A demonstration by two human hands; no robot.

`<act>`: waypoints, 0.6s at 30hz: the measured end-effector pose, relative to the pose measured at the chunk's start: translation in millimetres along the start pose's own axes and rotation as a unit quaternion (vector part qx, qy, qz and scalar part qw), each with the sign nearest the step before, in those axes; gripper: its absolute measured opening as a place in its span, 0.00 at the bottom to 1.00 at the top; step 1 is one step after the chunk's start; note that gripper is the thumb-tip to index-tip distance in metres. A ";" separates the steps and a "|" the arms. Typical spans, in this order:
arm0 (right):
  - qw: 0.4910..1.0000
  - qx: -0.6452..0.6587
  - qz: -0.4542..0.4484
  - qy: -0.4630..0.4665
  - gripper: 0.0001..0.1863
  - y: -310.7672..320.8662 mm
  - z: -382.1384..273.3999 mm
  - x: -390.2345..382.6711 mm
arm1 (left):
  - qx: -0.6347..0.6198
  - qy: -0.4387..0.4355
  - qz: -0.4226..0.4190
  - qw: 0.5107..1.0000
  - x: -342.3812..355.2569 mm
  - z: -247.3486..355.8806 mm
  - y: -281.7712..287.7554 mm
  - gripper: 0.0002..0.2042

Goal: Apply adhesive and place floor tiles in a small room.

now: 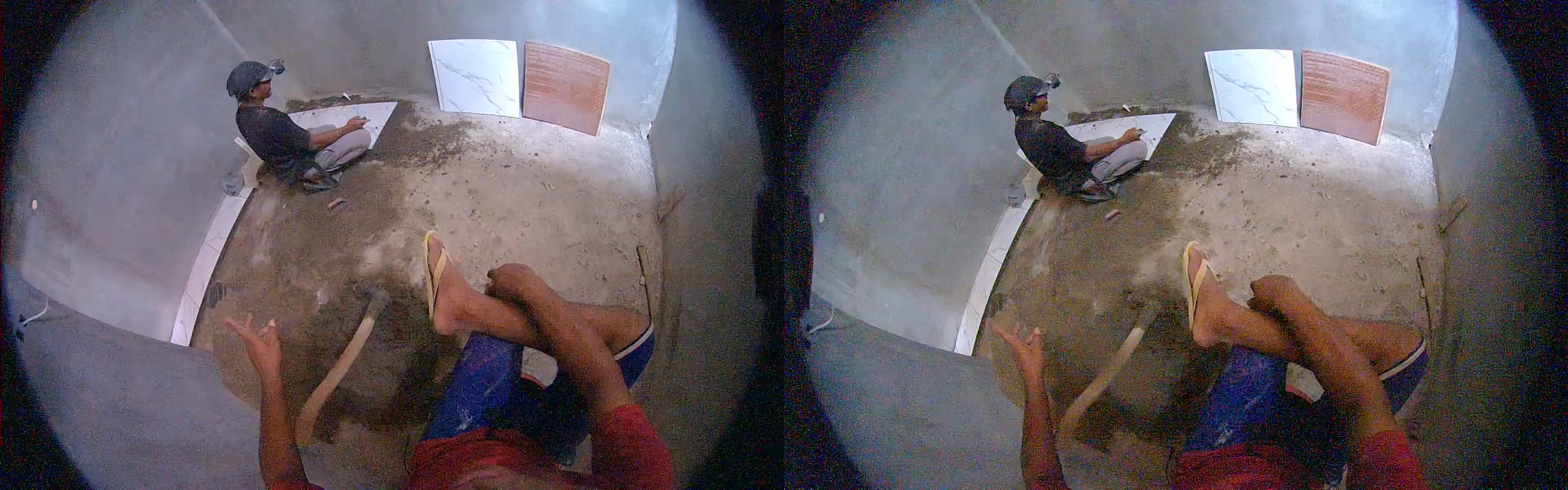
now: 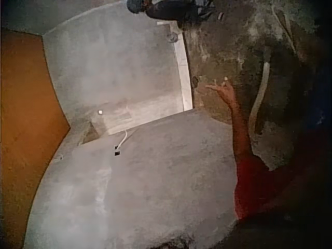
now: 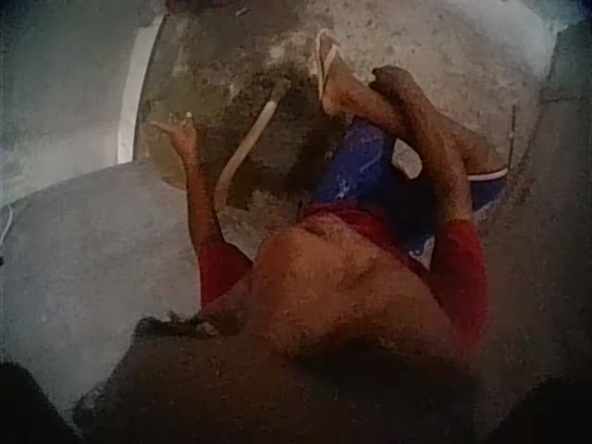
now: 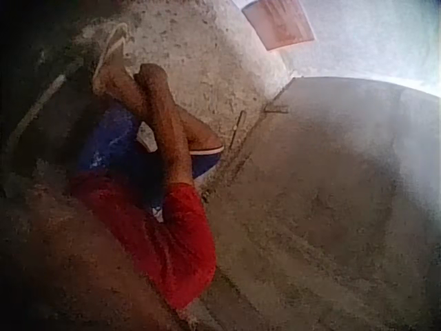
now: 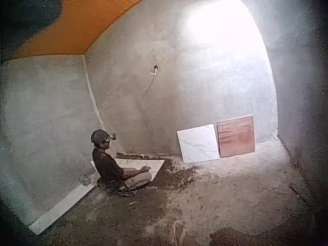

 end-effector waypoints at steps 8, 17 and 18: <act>1.000 -0.001 0.000 0.019 0.20 4.4 -6.4 -4.6 | 0.023 0.017 -0.025 0.999 -1.4 2.0 -1.1 0.50; 1.000 -0.009 -0.006 0.026 0.22 -5.3 -4.0 6.8 | 0.046 0.004 -0.024 0.999 -2.0 3.1 -1.5 0.50; 1.000 -0.009 -0.006 0.027 0.22 -4.0 -6.4 5.5 | 0.066 -0.008 -0.026 0.997 -3.0 6.1 -0.6 0.50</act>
Point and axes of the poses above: each hand's wrist, its own x-axis towards the middle knuckle, its own y-axis out of the back of the hand, z = x × y, the point moved 10 cm from there along x, towards the middle knuckle, and after that the axes turned 5 degrees about -y, right-handed, at the moved point
